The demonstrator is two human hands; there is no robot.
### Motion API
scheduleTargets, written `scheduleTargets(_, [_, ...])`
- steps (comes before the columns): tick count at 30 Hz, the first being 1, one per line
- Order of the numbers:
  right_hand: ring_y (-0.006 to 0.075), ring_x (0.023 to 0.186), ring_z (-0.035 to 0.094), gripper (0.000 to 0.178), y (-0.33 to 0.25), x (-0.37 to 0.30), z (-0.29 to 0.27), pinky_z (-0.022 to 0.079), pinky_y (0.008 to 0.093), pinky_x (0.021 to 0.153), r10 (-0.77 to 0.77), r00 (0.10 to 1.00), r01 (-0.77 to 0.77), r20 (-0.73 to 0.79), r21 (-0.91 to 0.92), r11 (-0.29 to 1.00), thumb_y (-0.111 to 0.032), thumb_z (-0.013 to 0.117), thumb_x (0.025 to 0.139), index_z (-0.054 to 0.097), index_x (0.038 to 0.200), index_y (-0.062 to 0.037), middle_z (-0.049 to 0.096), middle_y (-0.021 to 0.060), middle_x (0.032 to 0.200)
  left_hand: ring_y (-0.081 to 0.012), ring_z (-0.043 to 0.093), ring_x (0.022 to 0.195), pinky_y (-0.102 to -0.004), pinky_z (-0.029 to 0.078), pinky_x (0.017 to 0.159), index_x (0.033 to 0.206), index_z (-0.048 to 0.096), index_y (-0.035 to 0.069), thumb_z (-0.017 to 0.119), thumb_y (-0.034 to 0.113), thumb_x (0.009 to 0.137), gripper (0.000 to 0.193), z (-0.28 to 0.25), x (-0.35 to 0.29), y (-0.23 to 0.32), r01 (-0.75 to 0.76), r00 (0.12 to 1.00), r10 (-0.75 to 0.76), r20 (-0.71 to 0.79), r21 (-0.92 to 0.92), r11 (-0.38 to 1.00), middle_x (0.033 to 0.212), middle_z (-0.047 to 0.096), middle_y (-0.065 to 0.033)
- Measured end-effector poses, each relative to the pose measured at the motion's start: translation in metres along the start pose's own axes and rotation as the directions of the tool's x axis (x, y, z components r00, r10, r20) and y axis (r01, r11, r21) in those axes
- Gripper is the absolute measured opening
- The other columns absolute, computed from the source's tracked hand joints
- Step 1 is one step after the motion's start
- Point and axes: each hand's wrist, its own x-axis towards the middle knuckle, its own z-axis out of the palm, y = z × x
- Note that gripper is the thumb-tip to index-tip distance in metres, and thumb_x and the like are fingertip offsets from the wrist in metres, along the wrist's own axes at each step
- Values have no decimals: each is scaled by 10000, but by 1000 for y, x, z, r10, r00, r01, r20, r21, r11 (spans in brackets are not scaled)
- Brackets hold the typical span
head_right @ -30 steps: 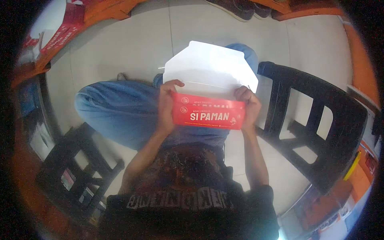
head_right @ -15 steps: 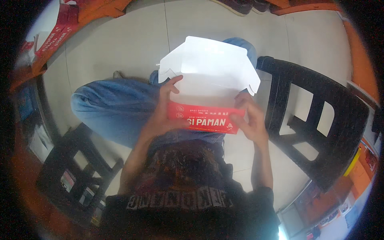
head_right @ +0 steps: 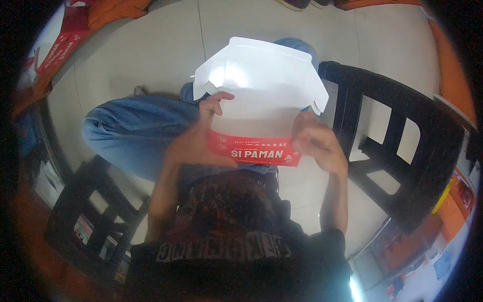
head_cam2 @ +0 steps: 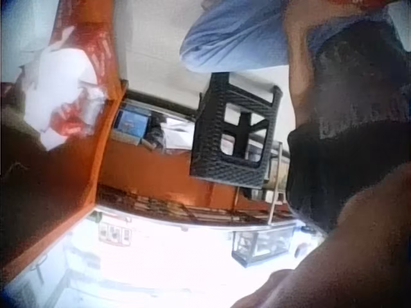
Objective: The person sits on the floor and folds flat white cardboard pieces into small red and white boxes. They repeatedly fold the sides and tuck the flaps to form the box shape, then place the finished boxes onto a nearby orange shelf.
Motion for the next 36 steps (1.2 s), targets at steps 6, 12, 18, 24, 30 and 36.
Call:
scheduleTargets(6, [227,1048,539,159,9,3,-1,409,387,1009,-89,978,58,-187,-168,984,-66,739,892,586,866,-28,579,50,958,-415,443,1348,-483,419,1108,1250,467,79,936,402,694,796,0,-6,32,260,955,-193,-227,315,913,1392,432,-194])
scheduleTargets(12, [243,1300,521,245,22,8,31,370,401,1145,-17,810,87,-586,91,992,-105,702,949,606,1160,-27,565,135,1317,-327,530,1121,-431,469,913,959,656,31,881,310,768,407,-21,26,36,21,977,101,-190,553,833,1154,589,-150])
scheduleTargets(18, [286,1363,478,376,36,1,66,359,456,1167,-104,625,319,-773,132,938,-88,674,955,532,1296,-16,495,193,1433,-206,515,700,-327,425,652,806,567,-1,717,157,897,237,9,26,-27,-260,899,241,-366,-3,966,747,547,-96])
scheduleTargets(24, [281,1321,494,340,45,0,86,372,440,1135,-132,495,308,-859,31,951,-95,680,944,562,1252,-15,503,186,1384,-142,459,678,-308,364,614,772,508,17,566,121,987,245,44,26,-20,-244,786,102,-610,-154,958,711,521,-58])
scheduleTargets(30, [284,1338,481,382,52,0,80,354,436,1150,-163,557,285,-814,3,959,-149,668,959,556,1294,-2,488,185,1408,-142,447,685,-303,362,632,780,492,29,563,192,1019,298,50,22,-25,-266,760,57,-647,-230,936,720,516,-56])
scheduleTargets(36, [284,1379,441,561,22,5,60,296,409,1185,-41,730,139,-682,90,986,-305,582,995,480,1445,15,468,180,1464,-145,433,718,-303,360,651,816,491,32,631,233,975,292,43,23,-35,-300,845,148,-514,-226,927,778,498,-59])
